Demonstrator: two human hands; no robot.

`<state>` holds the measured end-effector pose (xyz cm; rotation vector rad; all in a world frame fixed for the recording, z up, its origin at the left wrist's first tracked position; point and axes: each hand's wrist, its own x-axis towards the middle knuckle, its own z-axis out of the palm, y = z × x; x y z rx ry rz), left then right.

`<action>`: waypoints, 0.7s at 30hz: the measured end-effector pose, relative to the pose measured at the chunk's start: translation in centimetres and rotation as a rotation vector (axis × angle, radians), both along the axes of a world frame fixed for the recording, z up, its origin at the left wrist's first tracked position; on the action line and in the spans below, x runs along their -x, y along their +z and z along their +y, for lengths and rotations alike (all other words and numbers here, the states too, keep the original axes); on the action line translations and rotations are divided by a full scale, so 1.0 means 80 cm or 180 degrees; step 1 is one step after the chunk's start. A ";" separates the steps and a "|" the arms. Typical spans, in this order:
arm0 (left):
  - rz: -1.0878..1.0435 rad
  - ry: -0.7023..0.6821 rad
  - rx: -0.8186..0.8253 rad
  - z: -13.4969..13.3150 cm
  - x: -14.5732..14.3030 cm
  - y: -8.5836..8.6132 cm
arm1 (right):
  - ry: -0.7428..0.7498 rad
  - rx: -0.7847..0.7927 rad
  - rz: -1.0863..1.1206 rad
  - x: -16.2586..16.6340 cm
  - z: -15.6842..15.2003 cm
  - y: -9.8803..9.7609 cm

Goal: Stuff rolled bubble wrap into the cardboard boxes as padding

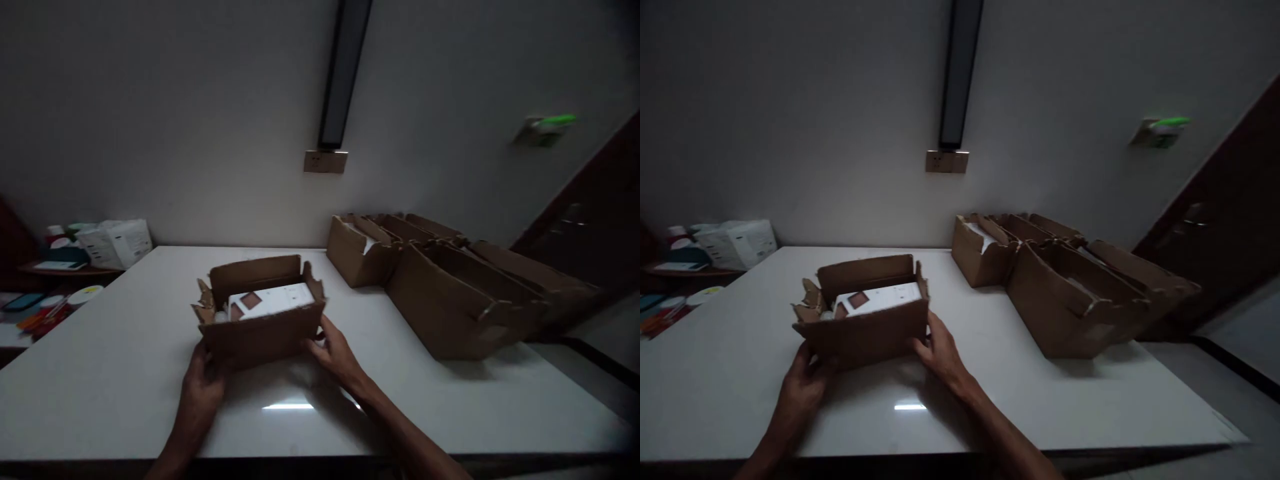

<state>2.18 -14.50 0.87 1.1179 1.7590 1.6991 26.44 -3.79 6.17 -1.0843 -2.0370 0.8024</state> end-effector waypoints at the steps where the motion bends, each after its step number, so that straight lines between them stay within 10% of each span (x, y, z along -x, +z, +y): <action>1: -0.0040 0.0048 0.0077 0.007 -0.002 0.007 | 0.0006 -0.0037 0.0023 0.004 0.005 0.002; 15: 0.0326 -0.1412 -0.0030 0.008 -0.099 0.031 | -0.1422 -0.0895 -0.0096 -0.145 -0.127 -0.038; 21: -0.0142 -0.1985 -0.0159 0.100 -0.160 0.035 | -0.2092 -0.0961 -0.0003 -0.188 -0.129 -0.070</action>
